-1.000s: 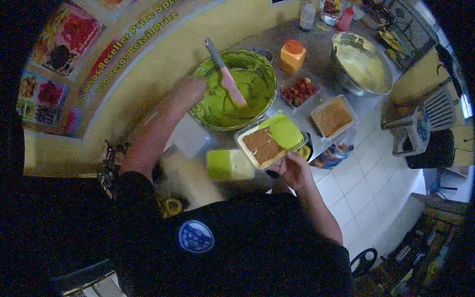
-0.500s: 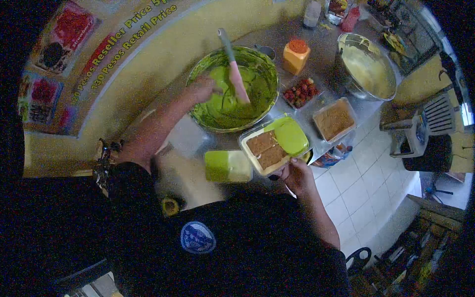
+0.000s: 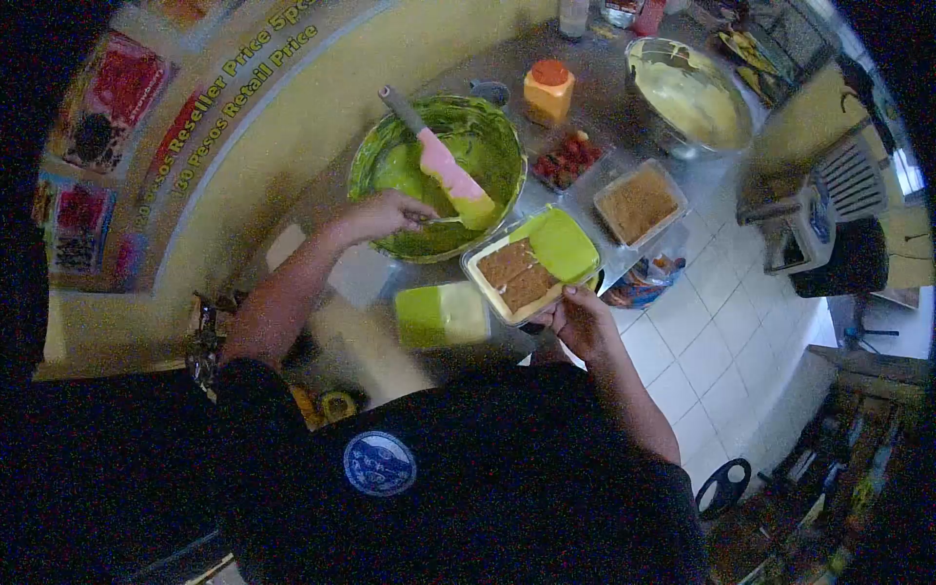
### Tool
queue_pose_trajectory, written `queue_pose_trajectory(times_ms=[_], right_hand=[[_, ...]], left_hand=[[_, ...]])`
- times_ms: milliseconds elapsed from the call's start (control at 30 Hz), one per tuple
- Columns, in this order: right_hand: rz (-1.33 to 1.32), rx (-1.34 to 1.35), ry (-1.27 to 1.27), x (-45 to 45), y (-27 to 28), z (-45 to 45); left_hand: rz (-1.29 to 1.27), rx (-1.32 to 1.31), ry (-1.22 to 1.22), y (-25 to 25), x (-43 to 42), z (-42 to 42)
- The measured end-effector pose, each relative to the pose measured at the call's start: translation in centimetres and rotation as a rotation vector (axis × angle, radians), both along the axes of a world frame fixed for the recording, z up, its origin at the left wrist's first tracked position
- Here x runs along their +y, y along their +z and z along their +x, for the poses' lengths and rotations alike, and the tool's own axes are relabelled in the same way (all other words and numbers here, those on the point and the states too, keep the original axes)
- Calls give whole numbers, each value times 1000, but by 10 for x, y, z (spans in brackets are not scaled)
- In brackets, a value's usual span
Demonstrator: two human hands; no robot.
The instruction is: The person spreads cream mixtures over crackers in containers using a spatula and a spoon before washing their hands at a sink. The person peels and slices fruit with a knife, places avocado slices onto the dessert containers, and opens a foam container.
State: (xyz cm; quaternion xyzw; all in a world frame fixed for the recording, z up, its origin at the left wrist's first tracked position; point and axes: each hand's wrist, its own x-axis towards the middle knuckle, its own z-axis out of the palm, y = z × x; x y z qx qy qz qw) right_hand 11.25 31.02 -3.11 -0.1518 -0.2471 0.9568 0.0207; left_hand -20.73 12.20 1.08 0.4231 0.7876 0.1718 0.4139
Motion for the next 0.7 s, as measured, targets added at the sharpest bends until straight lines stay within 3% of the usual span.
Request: queue_pose_trajectory(times_ms=[100, 200, 367, 600, 667, 700], right_hand=[[25, -22, -6, -2, 11, 2], [7, -42, -33, -6, 13, 2], [-4, -61, -26, -6, 20, 3], [-53, -50, 32, -3, 5, 4], [-46, -53, 26, -2, -1, 5], [-44, -58, 20, -2, -2, 6]], left_hand=[[23, 68, 41, 5, -8, -2], [-22, 178, -68, 19, -20, -12], [-252, 366, 9, 60, -25, -12], [-29, 497, 25, 25, 24, -16], [-49, 892, -114, 11, 45, -21], [-46, 888, -110, 4, 53, -26]])
